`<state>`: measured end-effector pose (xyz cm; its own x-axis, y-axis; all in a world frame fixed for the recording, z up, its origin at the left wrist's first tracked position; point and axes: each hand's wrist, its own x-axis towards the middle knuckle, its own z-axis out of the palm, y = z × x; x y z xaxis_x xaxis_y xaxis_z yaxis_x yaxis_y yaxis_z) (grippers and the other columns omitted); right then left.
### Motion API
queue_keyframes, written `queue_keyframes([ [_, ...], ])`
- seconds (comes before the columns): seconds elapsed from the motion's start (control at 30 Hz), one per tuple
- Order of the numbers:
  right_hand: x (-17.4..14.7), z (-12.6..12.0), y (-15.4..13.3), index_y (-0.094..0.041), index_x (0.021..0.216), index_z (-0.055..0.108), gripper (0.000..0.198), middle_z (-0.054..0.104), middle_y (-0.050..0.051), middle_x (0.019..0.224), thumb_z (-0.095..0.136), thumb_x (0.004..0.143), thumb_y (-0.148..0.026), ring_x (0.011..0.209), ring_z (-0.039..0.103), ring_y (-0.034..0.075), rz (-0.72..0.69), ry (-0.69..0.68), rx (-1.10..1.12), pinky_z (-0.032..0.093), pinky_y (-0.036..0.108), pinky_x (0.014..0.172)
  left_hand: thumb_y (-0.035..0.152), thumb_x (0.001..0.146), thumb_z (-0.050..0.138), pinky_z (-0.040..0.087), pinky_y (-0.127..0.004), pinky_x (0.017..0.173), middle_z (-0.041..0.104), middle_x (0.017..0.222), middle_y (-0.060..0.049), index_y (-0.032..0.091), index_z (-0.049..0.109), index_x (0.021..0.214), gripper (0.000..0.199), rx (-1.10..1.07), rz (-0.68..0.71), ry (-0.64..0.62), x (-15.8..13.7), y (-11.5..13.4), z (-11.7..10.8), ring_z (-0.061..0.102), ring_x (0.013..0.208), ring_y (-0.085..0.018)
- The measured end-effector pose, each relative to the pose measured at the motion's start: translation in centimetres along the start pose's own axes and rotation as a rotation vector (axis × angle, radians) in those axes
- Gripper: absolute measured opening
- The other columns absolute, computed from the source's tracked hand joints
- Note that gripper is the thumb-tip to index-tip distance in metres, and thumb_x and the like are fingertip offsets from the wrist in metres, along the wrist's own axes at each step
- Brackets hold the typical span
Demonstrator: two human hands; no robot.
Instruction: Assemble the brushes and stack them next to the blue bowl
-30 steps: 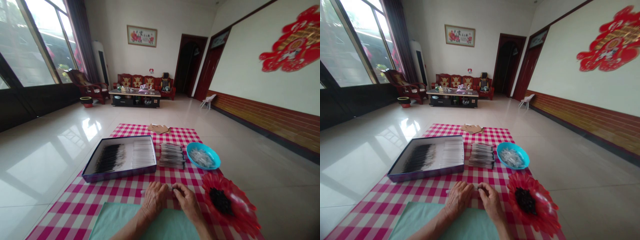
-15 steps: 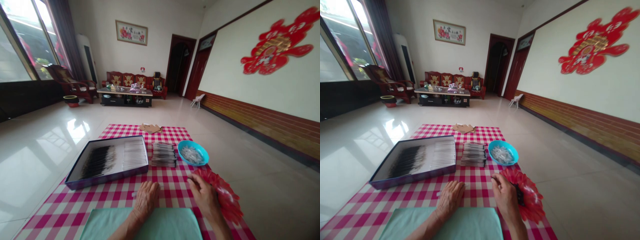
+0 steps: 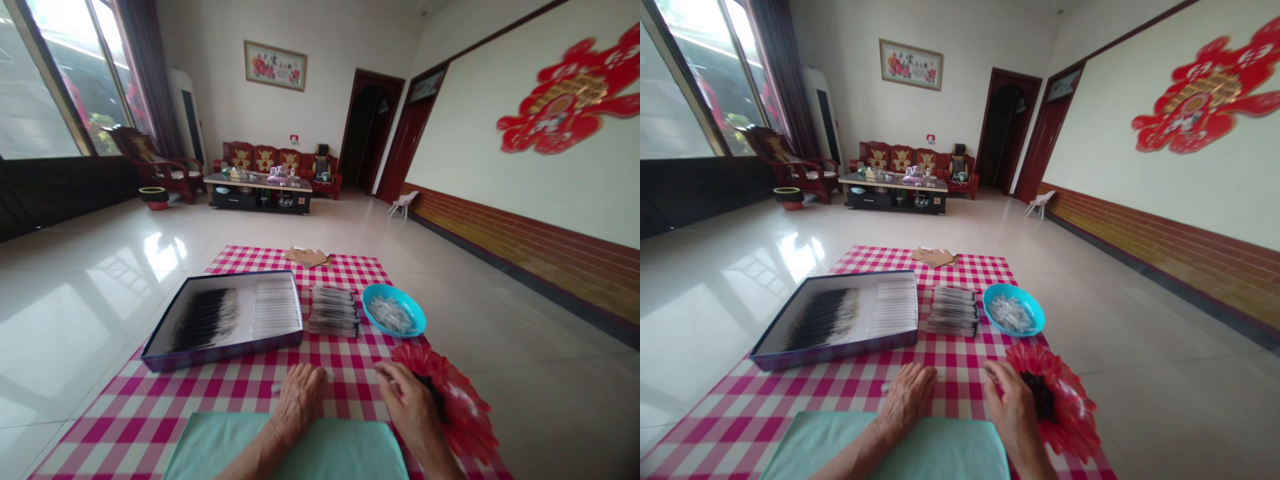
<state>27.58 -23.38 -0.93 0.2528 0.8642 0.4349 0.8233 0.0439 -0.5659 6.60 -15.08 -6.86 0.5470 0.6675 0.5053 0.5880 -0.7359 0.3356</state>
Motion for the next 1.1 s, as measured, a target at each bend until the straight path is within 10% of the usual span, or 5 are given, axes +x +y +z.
queue_keyframes([
  [0.33,-0.2,7.1,-2.2,-0.02,0.084,0.067,0.019,0.072,0.005,0.081,0.052,0.083,-0.032,0.073,0.067,0.019,0.084,-0.114,0.315,0.052,0.025,0.068,0.014,0.09,0.033,0.039,-0.031,0.069,0.055,0.077,-0.002,0.021,0.051,0.088,0.019,-0.061,0.032,-0.068,0.1,0.1,-0.3,0.05,0.071,-0.018],
  [0.57,0.0,6.0,-2.5,-0.017,0.084,0.062,0.029,0.07,0.006,0.075,0.056,0.08,-0.044,0.069,0.066,0.02,0.348,-0.002,0.663,0.053,0.028,0.063,0.022,0.093,0.033,0.039,-0.028,0.066,0.056,0.075,-0.002,0.022,0.054,0.09,0.021,-0.077,-0.025,-0.054,0.4,0.4,-1.0,0.053,0.07,-0.016],
  [0.87,1.4,1.8,-1.4,-0.02,0.087,0.055,0.032,0.065,0.002,0.077,0.056,0.078,-0.05,0.064,0.06,0.016,0.447,0.535,0.723,0.05,0.027,0.057,0.019,0.087,0.044,0.039,-0.025,0.063,0.058,0.071,0.0,0.023,0.057,0.088,0.014,-0.054,-0.069,0.029,-0.2,-0.4,0.1,0.055,0.068,-0.015],
  [1.1,0.9,4.2,-3.1,-0.02,0.082,0.054,0.029,0.065,0.004,0.076,0.054,0.08,-0.049,0.065,0.061,0.017,0.372,0.375,0.735,0.051,0.027,0.057,0.024,0.09,0.041,0.04,-0.027,0.065,0.057,0.081,-0.003,0.023,0.059,0.091,0.018,-0.113,-0.015,0.058,0.9,1.1,-2.1,0.051,0.074,-0.016],
])
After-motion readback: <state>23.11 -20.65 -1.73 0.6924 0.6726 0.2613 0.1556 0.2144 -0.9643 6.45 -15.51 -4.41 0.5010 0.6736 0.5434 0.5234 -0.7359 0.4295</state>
